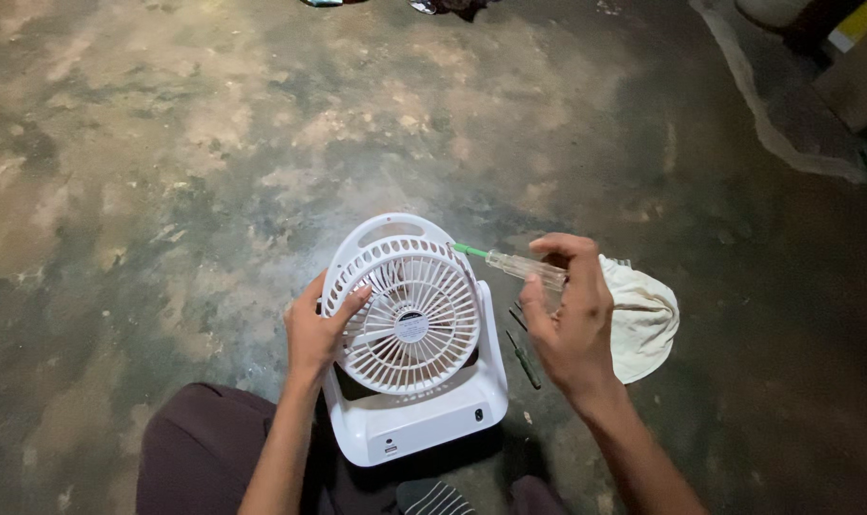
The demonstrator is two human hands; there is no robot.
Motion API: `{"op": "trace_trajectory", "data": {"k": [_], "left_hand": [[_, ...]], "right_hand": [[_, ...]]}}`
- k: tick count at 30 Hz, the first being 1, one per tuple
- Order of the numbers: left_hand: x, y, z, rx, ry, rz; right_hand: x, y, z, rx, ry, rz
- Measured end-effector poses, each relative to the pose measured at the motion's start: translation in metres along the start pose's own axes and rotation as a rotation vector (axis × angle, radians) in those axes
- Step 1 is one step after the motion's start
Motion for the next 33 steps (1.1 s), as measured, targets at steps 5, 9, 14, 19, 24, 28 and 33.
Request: {"op": "trace_trajectory", "data": {"k": [5, 9, 14, 19, 24, 28, 33], "left_hand": [[-0.010, -0.004, 0.005, -0.131, 0.058, 0.013], [-0.011, -0.008, 0.007, -0.191, 0.140, -0.053], [-0.006, -0.005, 0.001, -0.152, 0.167, -0.032], [-0.001, -0.008, -0.010, -0.156, 0.174, -0.004], [0.010, -0.008, -0.008, -0.278, 0.277, -0.098], [0.013, -0.010, -0.001, -0.350, 0.361, -0.102], [0.017, -0.014, 0.002, -0.423, 0.389, -0.150]], "right_hand": [[0.001, 0.004, -0.002, 0.118, 0.020, 0.280], [0.002, 0.007, -0.002, 0.100, 0.027, 0.246], [0.005, 0.008, 0.012, 0.293, -0.081, 0.385], [0.021, 0.006, 0.075, 0.209, -0.001, 0.472], [0.023, 0.055, 0.124, -0.729, 0.022, 0.139], [0.025, 0.062, 0.114, -1.048, 0.377, 0.263], [0.026, 0.050, 0.104, -1.100, 0.656, 0.567]]}}
Point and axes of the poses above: each hand's wrist, its own z-axis towards the middle knuckle, its own y-axis out of the palm, x = y × z, the point moved 1 cm from there along z, towards the middle knuckle, and after that the axes turned 2 degrees about x, right-handed, at the moved point
